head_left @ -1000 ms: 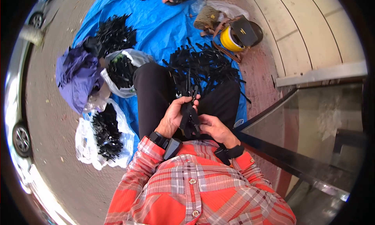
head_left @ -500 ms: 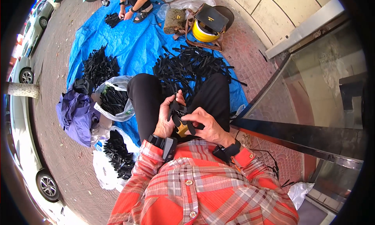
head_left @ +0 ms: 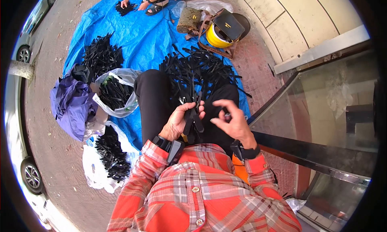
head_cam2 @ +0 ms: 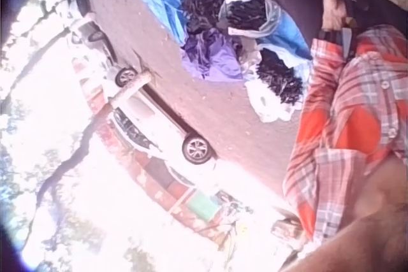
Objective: Sorting and organizing bundles of black industrial straps or components on a tarp.
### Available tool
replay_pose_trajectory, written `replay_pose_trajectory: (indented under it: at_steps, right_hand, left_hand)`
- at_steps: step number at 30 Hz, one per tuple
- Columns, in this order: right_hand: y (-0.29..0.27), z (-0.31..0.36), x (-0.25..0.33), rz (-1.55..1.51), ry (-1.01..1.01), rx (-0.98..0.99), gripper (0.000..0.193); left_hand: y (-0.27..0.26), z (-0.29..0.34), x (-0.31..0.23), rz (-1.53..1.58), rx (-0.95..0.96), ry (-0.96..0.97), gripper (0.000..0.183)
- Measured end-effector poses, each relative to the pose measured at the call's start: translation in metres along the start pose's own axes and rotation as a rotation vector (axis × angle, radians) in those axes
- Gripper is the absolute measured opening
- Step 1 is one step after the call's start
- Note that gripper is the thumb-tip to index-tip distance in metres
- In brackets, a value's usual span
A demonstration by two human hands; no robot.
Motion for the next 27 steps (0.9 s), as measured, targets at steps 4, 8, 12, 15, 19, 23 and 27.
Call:
replay_pose_trajectory:
  at_steps: [4, 8, 12, 15, 19, 23, 27]
  right_hand:
    - [0.034, -0.017, -0.009, 0.437, -0.584, 0.250, 0.047]
    - [0.039, -0.020, -0.013, 0.425, -0.574, 0.328, 0.046]
    - [0.010, -0.009, 0.035, -0.288, -0.288, 0.071, 0.022]
    - [-0.017, 0.000, 0.030, -0.701, -0.241, -0.012, 0.016]
    - [0.018, -0.001, 0.027, 0.133, -0.290, 0.152, 0.018]
    - [0.056, -0.009, 0.002, 0.400, -0.381, 0.312, 0.033]
    - [0.062, -0.012, 0.001, 0.390, -0.466, 0.378, 0.033]
  left_hand:
    - [-0.006, -0.001, 0.007, -0.197, -0.119, -0.001, 0.025]
    - [-0.010, 0.000, 0.005, -0.222, -0.096, 0.023, 0.023]
    - [0.011, 0.016, 0.005, -0.245, -0.111, 0.066, 0.024]
    - [0.007, 0.010, 0.005, -0.215, -0.143, 0.051, 0.025]
    - [0.004, 0.005, 0.007, -0.276, -0.183, 0.052, 0.023]
    - [-0.012, -0.002, 0.008, -0.323, -0.167, 0.036, 0.023]
    - [-0.003, 0.002, 0.008, -0.306, -0.078, 0.030, 0.022]
Point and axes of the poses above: each hand's wrist, its own z-axis away from the middle knuckle, its own y-axis out of the palm, x = y × z, the point moved 4 cm from there along -z, towards the middle knuckle
